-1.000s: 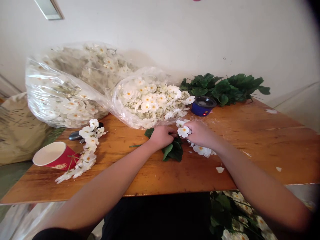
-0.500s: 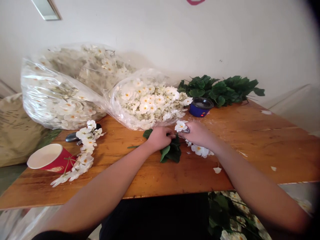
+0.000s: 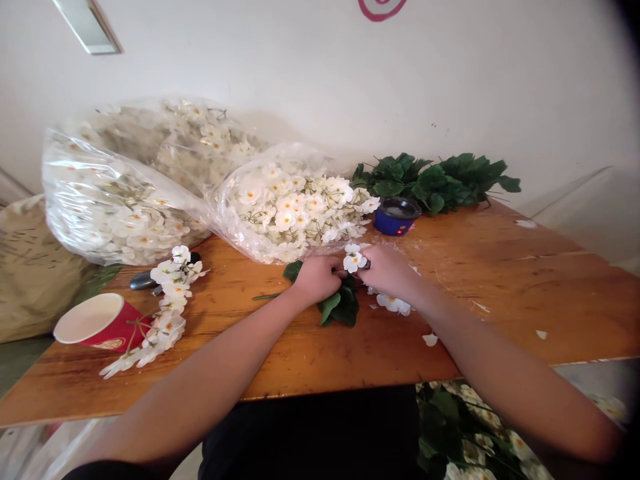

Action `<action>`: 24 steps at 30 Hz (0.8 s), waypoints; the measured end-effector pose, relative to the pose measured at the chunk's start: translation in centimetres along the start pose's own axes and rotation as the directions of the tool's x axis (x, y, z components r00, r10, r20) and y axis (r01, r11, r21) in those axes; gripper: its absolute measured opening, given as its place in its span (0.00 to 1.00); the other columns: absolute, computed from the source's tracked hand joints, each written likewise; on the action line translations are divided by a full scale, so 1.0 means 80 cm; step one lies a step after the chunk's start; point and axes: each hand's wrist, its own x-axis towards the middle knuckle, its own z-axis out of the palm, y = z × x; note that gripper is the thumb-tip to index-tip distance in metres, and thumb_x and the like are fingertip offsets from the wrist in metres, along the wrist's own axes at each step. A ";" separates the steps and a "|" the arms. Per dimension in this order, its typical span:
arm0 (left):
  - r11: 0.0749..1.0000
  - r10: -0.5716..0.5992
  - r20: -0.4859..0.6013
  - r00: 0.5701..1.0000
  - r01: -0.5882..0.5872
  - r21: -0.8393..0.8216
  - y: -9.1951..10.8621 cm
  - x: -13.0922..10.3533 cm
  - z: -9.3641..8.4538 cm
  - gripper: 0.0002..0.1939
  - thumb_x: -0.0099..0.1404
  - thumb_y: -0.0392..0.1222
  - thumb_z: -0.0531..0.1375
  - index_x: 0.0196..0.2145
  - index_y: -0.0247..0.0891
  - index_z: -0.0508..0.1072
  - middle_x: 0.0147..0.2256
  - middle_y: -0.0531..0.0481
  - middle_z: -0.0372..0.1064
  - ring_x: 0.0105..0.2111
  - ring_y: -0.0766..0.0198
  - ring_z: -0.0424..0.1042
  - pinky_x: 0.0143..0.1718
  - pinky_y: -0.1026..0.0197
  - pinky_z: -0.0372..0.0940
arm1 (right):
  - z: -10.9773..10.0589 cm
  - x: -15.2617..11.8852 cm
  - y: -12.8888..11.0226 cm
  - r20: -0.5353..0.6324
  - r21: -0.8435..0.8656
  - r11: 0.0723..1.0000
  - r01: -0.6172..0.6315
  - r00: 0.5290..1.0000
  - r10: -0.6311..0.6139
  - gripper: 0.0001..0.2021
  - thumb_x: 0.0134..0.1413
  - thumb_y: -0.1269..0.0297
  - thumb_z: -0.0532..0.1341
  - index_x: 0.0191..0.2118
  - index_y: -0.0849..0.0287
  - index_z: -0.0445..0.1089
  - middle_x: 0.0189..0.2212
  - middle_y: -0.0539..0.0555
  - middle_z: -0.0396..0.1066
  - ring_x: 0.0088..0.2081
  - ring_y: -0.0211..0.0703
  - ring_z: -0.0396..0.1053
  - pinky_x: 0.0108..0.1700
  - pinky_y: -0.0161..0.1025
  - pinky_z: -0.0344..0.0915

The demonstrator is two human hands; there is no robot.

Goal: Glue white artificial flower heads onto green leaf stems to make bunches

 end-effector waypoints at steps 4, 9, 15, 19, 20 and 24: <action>1.000 0.004 0.001 1.000 -0.004 -0.022 0.001 0.000 -0.002 0.06 0.58 0.39 0.59 0.27 0.38 0.76 0.28 0.49 0.74 0.31 0.59 0.70 0.32 0.62 0.60 | -0.001 0.000 -0.003 0.011 -0.025 1.000 -0.002 1.000 0.003 0.03 0.41 0.73 0.58 0.22 0.60 0.67 0.24 0.56 0.71 0.26 0.41 0.63 0.27 0.36 0.49; 0.989 0.032 0.038 0.999 -0.026 -0.144 -0.003 -0.002 -0.010 0.09 0.61 0.44 0.59 0.30 0.39 0.77 0.27 0.51 0.73 0.30 0.62 0.69 0.33 0.62 0.60 | -0.011 0.002 -0.002 -0.013 -0.009 0.998 -0.056 0.998 0.056 0.06 0.46 0.64 0.62 0.24 0.60 0.69 0.24 0.56 0.72 0.26 0.42 0.64 0.27 0.36 0.50; 0.918 0.050 0.044 0.998 -0.029 -0.397 -0.011 -0.003 -0.018 0.15 0.62 0.50 0.58 0.32 0.35 0.77 0.28 0.51 0.73 0.30 0.64 0.69 0.34 0.64 0.61 | -0.036 -0.003 0.004 0.018 0.225 0.973 -0.051 0.999 0.048 0.11 0.46 0.56 0.65 0.28 0.59 0.72 0.31 0.53 0.75 0.33 0.46 0.70 0.33 0.36 0.60; 0.887 0.040 0.038 0.998 -0.018 -0.461 -0.008 -0.002 -0.025 0.14 0.61 0.48 0.58 0.30 0.34 0.77 0.29 0.50 0.73 0.30 0.64 0.69 0.32 0.64 0.62 | -0.045 -0.005 0.009 -0.013 0.342 0.939 -0.036 0.999 0.043 0.17 0.42 0.52 0.67 0.34 0.60 0.74 0.34 0.54 0.75 0.38 0.51 0.71 0.38 0.39 0.64; 0.877 0.025 0.042 0.999 -0.002 -0.480 -0.006 -0.003 -0.027 0.13 0.61 0.47 0.58 0.30 0.34 0.77 0.29 0.49 0.74 0.30 0.64 0.69 0.32 0.64 0.62 | -0.046 -0.006 0.010 -0.029 0.365 0.931 -0.030 0.999 0.043 0.18 0.42 0.51 0.67 0.35 0.60 0.74 0.34 0.54 0.75 0.39 0.51 0.71 0.38 0.39 0.64; 0.880 0.001 0.047 0.999 0.021 -0.475 -0.007 -0.005 -0.032 0.10 0.60 0.41 0.57 0.31 0.34 0.78 0.31 0.48 0.75 0.31 0.63 0.70 0.32 0.63 0.63 | -0.052 -0.004 0.017 -0.066 0.443 0.896 -0.015 0.997 0.050 0.18 0.41 0.52 0.68 0.35 0.61 0.76 0.31 0.54 0.75 0.35 0.48 0.71 0.36 0.38 0.65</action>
